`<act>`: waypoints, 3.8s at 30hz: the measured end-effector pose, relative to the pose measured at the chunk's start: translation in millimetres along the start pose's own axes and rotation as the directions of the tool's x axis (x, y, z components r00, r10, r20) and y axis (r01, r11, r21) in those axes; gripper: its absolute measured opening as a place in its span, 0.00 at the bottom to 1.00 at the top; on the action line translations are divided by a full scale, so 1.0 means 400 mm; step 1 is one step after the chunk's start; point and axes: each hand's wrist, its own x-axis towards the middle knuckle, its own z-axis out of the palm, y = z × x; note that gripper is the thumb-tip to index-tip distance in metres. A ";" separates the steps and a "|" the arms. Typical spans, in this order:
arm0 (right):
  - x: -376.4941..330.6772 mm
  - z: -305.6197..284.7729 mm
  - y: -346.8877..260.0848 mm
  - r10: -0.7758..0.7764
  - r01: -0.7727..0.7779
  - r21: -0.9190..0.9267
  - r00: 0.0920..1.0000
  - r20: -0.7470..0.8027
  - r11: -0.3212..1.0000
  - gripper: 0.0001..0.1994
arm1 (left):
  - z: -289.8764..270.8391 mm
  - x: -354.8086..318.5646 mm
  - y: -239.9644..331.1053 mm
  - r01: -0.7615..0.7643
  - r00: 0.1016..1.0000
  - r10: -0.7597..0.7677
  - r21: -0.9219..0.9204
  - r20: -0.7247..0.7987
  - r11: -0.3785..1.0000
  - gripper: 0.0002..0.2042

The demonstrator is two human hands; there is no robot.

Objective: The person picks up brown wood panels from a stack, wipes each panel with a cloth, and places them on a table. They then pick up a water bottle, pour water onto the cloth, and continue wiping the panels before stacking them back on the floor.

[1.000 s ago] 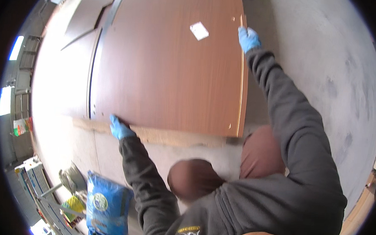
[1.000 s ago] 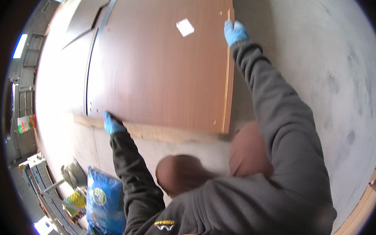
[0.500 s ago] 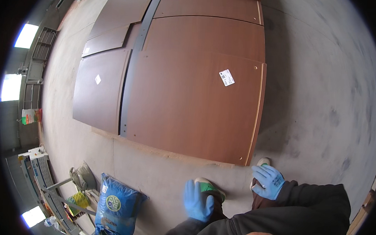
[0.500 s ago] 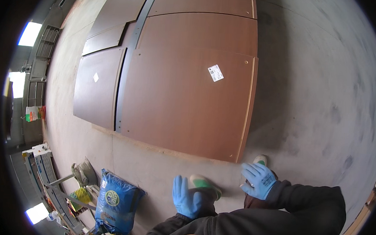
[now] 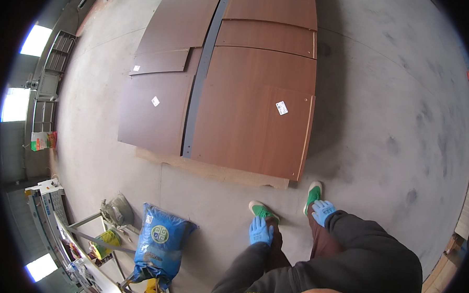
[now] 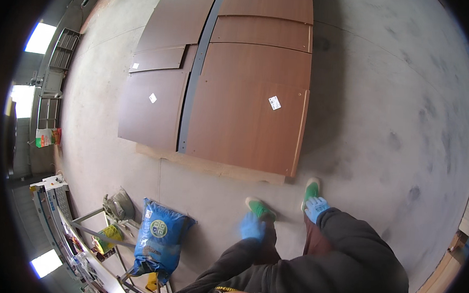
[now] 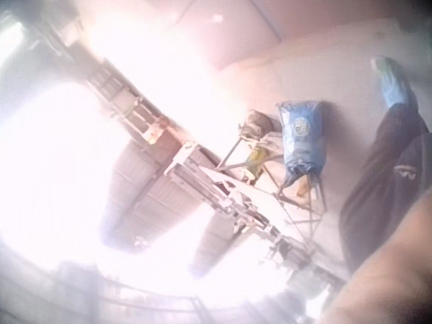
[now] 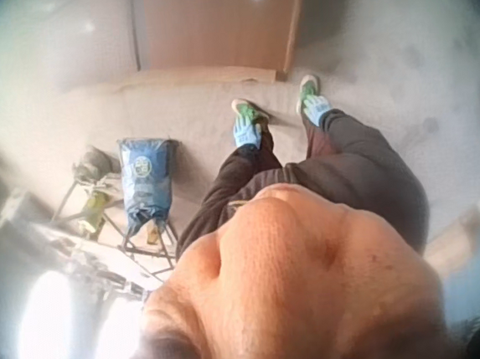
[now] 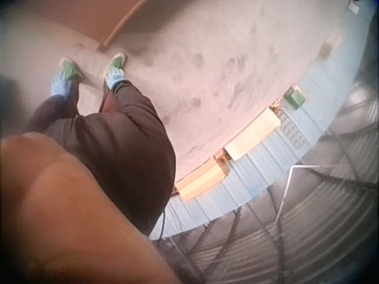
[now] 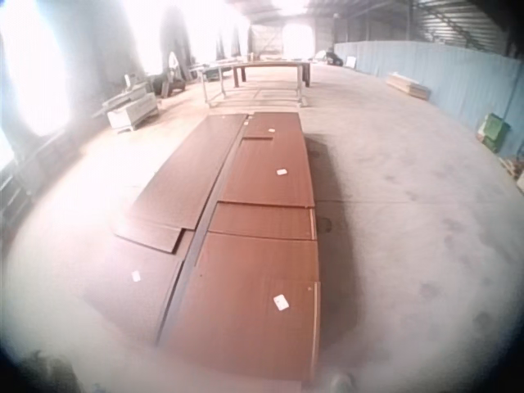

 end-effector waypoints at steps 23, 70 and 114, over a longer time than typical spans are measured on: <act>-0.315 -0.204 -0.382 0.141 -0.149 0.180 0.988 0.061 0.972 0.20 | -0.282 -0.769 -0.166 0.557 0.827 -0.535 -0.378 0.174 0.739 0.25; -0.562 0.560 -1.522 -0.400 0.802 -0.079 0.378 0.835 0.592 0.20 | 1.029 -1.905 0.002 -0.042 0.181 -0.610 -0.613 0.772 -0.789 0.29; -1.076 2.508 -4.093 -0.148 0.910 -0.371 0.347 0.926 -0.188 0.27 | 1.366 -3.895 -2.054 -0.986 0.020 -0.722 0.133 0.692 0.100 0.25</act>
